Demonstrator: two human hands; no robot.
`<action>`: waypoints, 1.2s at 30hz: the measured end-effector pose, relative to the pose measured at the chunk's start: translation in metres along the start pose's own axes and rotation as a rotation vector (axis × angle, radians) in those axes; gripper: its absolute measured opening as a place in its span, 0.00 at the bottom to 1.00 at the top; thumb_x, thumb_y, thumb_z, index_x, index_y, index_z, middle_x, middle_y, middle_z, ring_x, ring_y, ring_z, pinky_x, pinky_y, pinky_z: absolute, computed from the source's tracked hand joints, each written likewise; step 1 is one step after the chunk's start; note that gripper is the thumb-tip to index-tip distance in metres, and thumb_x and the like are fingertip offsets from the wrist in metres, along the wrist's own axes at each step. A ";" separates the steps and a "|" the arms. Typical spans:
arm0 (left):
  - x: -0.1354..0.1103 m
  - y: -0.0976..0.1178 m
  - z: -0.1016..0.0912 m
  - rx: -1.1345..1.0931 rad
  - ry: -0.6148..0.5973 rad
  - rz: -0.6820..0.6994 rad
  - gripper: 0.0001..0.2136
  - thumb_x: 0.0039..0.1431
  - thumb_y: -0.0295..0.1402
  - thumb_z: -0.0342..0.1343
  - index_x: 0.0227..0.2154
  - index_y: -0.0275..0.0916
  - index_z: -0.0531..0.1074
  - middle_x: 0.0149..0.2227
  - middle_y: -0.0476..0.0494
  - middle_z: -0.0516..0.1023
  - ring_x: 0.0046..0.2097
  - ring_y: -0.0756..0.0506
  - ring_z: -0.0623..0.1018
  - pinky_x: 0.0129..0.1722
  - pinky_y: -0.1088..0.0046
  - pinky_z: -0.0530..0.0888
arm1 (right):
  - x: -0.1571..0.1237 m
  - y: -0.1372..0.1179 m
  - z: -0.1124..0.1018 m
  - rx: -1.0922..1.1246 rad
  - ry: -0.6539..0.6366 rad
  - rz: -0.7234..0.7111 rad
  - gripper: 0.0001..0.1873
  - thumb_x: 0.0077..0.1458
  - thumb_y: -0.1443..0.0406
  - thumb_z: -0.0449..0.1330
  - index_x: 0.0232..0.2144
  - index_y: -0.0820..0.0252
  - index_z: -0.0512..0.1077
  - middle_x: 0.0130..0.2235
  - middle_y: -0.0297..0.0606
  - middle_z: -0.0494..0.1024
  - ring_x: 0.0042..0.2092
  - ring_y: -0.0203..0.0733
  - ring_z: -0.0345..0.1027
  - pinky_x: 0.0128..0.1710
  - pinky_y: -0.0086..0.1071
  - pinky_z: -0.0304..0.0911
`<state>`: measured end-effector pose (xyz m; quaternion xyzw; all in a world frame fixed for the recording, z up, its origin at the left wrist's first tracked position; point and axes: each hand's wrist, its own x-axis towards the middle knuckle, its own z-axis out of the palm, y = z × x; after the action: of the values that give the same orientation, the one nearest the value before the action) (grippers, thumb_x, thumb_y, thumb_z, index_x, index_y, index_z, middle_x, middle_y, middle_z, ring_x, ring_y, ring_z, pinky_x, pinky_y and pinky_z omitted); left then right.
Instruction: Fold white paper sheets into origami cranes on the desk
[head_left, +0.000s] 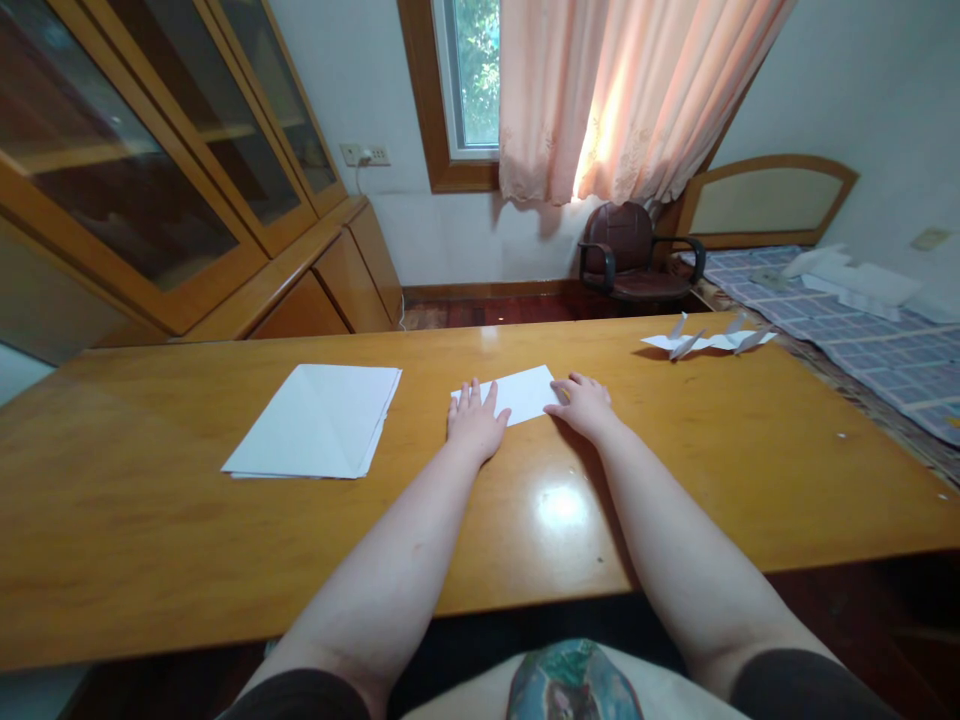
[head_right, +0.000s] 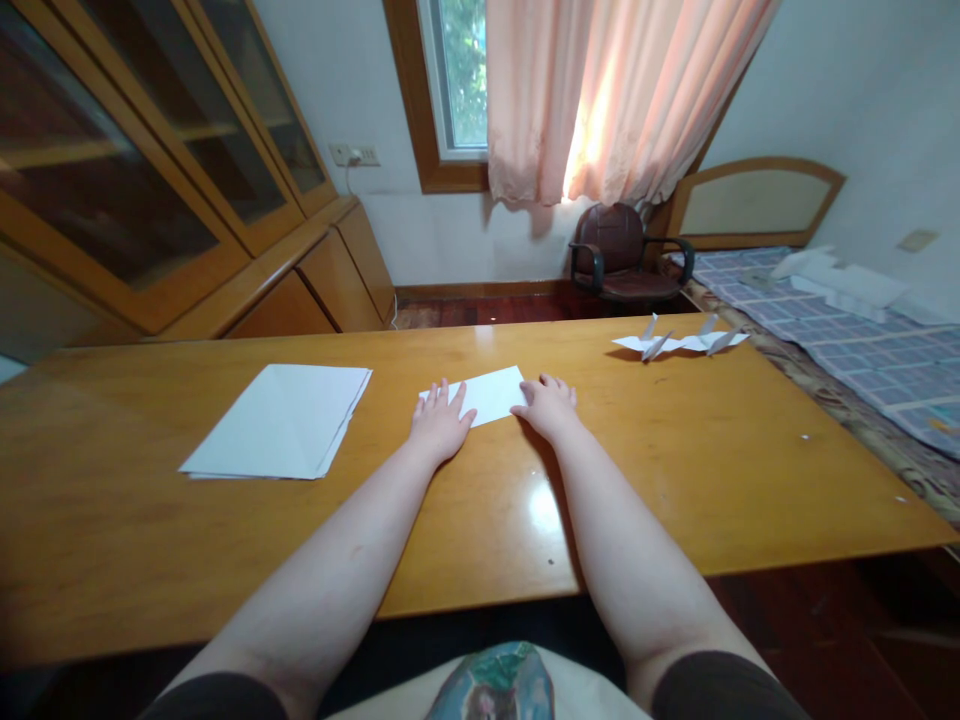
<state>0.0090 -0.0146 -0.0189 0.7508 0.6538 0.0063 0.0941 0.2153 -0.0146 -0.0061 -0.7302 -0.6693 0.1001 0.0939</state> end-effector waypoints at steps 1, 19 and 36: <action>0.000 0.000 0.000 -0.002 -0.001 0.001 0.31 0.62 0.51 0.36 0.66 0.44 0.46 0.68 0.39 0.43 0.68 0.35 0.44 0.63 0.52 0.47 | 0.002 0.003 0.000 0.005 0.003 0.034 0.30 0.48 0.51 0.62 0.53 0.49 0.69 0.61 0.46 0.62 0.60 0.58 0.53 0.57 0.51 0.46; 0.002 -0.001 0.001 -0.022 0.018 0.016 0.31 0.62 0.50 0.39 0.66 0.45 0.48 0.68 0.39 0.45 0.68 0.34 0.45 0.63 0.51 0.47 | 0.004 0.021 -0.013 0.113 0.121 0.115 0.21 0.53 0.64 0.57 0.50 0.63 0.70 0.53 0.50 0.72 0.54 0.50 0.65 0.54 0.41 0.58; -0.009 0.009 -0.021 -0.142 0.161 0.266 0.09 0.58 0.34 0.52 0.33 0.43 0.78 0.39 0.43 0.78 0.46 0.42 0.74 0.49 0.66 0.68 | -0.021 -0.029 -0.004 -0.106 -0.045 -0.217 0.19 0.55 0.53 0.57 0.47 0.52 0.74 0.51 0.46 0.71 0.53 0.55 0.61 0.54 0.46 0.53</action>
<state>0.0137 -0.0214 0.0036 0.8191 0.5521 0.1250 0.0929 0.1864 -0.0334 0.0064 -0.6552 -0.7505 0.0700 0.0504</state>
